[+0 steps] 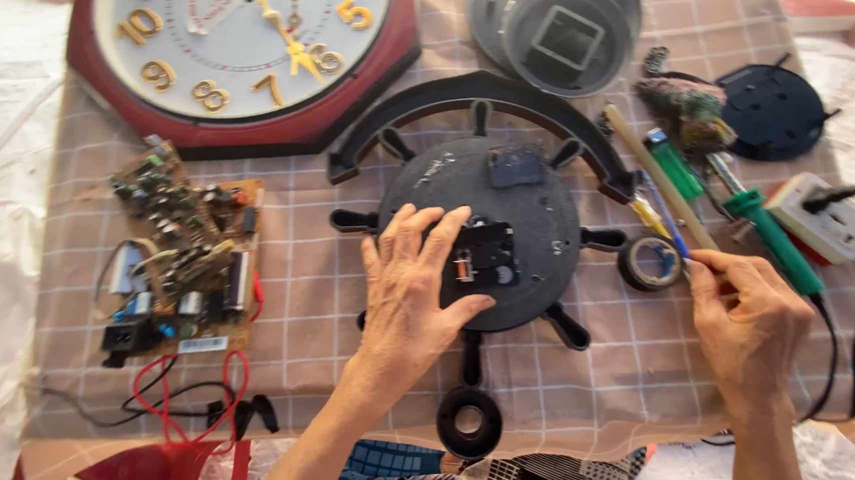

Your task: Testing a circuit board and clock mechanism using a multimeter and disassembling the clock parts for inspection.

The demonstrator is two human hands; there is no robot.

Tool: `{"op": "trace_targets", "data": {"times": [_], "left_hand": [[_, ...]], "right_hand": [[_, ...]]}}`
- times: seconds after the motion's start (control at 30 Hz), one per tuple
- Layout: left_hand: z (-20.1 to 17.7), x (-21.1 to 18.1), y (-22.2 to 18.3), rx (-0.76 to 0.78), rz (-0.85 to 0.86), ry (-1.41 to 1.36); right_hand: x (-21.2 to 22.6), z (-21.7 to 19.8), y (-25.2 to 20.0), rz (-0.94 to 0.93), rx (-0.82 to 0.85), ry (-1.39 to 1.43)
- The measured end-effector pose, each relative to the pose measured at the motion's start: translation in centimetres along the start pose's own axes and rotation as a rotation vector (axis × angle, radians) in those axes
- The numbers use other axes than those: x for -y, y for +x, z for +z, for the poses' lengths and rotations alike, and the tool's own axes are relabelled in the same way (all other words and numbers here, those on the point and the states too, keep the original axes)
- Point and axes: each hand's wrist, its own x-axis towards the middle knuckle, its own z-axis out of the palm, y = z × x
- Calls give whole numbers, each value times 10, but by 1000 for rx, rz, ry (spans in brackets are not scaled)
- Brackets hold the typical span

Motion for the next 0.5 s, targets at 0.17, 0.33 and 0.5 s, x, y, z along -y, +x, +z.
{"op": "trace_targets", "data": {"times": [0.17, 0.33, 0.5], "left_hand": [[-10, 0, -8, -9, -20, -99], [-51, -11, -41, -153, 32, -278], [-101, 11, -92, -739, 31, -59]], "right_hand": [[-9, 7, -9, -47, -27, -36], [1, 5, -15, -23, -70, 62], [56, -7, -8, -33, -36, 236]]}}
